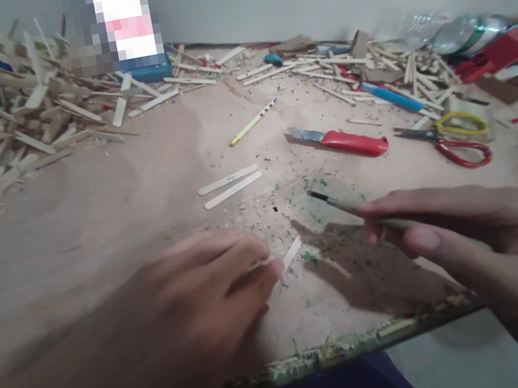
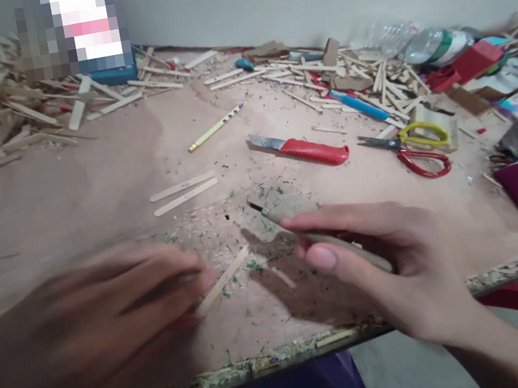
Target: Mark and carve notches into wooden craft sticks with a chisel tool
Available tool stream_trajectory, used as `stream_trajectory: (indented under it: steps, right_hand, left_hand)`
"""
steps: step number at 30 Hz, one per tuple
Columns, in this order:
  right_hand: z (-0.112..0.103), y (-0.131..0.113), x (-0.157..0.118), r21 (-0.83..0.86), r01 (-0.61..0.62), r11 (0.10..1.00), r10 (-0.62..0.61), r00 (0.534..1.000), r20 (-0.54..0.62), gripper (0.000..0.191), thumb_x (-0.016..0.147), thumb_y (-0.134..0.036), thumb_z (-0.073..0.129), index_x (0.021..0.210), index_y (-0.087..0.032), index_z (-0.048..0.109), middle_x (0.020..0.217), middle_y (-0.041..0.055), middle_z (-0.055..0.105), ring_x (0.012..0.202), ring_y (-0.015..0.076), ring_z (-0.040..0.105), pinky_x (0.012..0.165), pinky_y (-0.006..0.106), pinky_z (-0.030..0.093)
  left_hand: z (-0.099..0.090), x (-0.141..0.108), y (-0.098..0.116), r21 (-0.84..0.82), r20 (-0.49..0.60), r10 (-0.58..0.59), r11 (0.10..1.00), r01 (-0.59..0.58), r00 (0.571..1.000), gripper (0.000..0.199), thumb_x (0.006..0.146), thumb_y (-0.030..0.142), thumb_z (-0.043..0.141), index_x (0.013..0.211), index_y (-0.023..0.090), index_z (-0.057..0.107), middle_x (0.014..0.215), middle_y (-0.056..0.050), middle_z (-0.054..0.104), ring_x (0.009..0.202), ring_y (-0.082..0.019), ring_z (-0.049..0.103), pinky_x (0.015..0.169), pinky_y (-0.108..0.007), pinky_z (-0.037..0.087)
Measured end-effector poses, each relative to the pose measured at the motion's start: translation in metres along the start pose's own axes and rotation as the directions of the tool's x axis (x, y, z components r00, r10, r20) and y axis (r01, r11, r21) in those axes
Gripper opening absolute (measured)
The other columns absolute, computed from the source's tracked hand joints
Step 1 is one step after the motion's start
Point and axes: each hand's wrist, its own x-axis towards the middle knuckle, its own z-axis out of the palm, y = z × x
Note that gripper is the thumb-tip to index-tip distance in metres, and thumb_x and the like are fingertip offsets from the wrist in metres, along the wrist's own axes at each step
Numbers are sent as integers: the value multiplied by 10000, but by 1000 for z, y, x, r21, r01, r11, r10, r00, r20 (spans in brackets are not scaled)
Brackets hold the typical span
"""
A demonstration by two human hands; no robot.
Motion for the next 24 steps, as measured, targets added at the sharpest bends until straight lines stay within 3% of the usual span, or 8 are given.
stream_trajectory:
  steps: [4,6,10,16,18,21,22,24]
  right_hand:
    - [0,-1,-6,153,-15,988,-5,991,131,340,1063,-472,1027,1398,-516,995,1164,8,1002,888,300,969,735,344,822]
    - [0,2,-6,138,5,990,-31,982,184,420,1053,-458,1035,1462,-526,971,1202,9,1001,899,311,968,729,360,823]
    - [-1,4,-5,16,131,991,-131,991,37,147,1131,-563,935,1241,-524,1025,1053,17,984,897,345,938,757,446,810]
    - [23,-28,6,132,53,990,-69,990,122,541,1233,-745,718,967,-370,1004,1069,89,888,981,306,863,845,461,718]
    - [39,-43,12,332,10,943,-8,1000,-5,547,1198,-639,839,767,-302,827,881,53,811,809,251,781,726,406,644]
    - [60,-66,28,524,-45,850,90,994,-60,841,1248,-695,728,592,-256,440,552,-23,382,464,158,345,436,337,310]
    - [64,-73,34,547,-94,832,132,991,-30,921,1245,-747,700,565,-250,329,528,-38,218,440,151,265,425,336,295]
    - [69,-83,45,561,-187,807,197,979,44,1012,1175,-872,721,531,-248,252,537,-33,184,461,147,197,440,349,327]
  left_hand:
    - [7,13,-23,74,107,-28,997,20,994,506,1242,310,752,1728,198,667,1867,-196,672,1748,-421,639,1429,-656,561]
    - [14,18,-33,76,183,7,997,-22,983,637,1209,431,855,1784,234,664,1968,-221,560,1831,-475,551,1473,-756,494]
    - [27,22,-39,82,157,64,994,-78,985,719,1165,610,915,1743,217,745,1923,-251,609,1789,-498,608,1433,-742,547]
    - [36,22,-22,197,-97,-82,975,100,992,822,980,798,1043,1355,89,862,1645,-293,817,1547,-489,787,1344,-617,627]
    - [38,20,-28,170,-144,-71,981,95,987,639,1070,681,995,1328,115,849,1558,-251,860,1471,-452,822,1295,-586,637]
    - [38,16,-48,90,-145,78,994,-65,986,137,1188,231,787,1304,188,844,1456,-121,911,1382,-311,852,1247,-463,619]
    - [38,15,-55,69,-120,139,989,-131,983,210,1167,115,710,1306,196,846,1466,-104,911,1377,-277,850,1237,-427,610]
    - [36,12,-64,46,-51,215,976,-213,975,353,1110,19,634,1311,208,854,1502,-99,901,1368,-252,843,1217,-396,606]
